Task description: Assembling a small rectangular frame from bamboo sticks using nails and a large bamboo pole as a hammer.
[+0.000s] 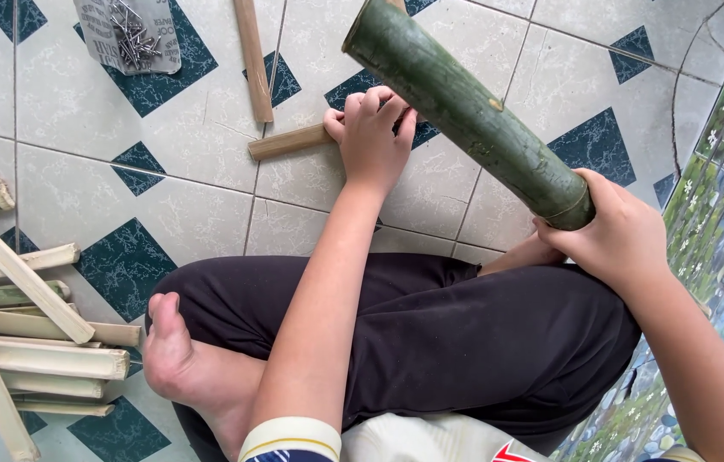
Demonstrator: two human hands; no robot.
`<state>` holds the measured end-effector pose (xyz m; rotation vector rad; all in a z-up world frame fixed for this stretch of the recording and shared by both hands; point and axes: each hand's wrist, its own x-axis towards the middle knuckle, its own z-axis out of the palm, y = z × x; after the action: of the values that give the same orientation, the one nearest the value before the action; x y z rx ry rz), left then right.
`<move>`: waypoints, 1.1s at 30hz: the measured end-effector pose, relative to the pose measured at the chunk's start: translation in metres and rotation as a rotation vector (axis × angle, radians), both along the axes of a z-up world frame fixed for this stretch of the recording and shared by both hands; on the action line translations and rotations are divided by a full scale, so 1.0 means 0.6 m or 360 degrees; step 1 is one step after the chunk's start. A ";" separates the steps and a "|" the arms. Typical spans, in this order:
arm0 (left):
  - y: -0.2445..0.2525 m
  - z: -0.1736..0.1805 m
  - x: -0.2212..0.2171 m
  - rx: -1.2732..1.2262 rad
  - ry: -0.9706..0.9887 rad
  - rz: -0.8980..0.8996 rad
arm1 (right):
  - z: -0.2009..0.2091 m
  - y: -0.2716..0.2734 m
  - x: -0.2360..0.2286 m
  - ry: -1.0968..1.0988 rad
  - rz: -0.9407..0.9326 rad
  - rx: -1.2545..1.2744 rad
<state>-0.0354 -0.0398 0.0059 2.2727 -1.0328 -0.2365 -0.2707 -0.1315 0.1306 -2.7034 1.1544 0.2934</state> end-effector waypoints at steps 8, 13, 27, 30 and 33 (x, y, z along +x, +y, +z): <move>0.007 0.011 -0.003 -0.0272 -0.0105 0.0033 | 0.001 -0.004 0.005 0.0055 -0.0055 0.0111; 0.008 0.017 -0.001 -0.0358 -0.0074 0.0031 | -0.005 -0.008 0.005 0.0122 -0.0039 0.0098; 0.026 0.017 0.018 -0.0014 -0.0046 -0.0397 | -0.013 -0.012 -0.009 -0.0011 -0.0115 0.0095; 0.027 0.013 0.025 -0.0005 0.0024 -0.0459 | -0.019 -0.014 -0.017 -0.0043 -0.0059 0.0029; 0.026 0.018 0.029 -0.0041 -0.0011 -0.0392 | -0.020 -0.015 -0.020 -0.0020 -0.0044 -0.0020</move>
<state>-0.0179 -0.0241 0.0168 2.1228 -1.3120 -0.3153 -0.2826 -0.1402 0.1184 -2.6937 1.1927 0.2659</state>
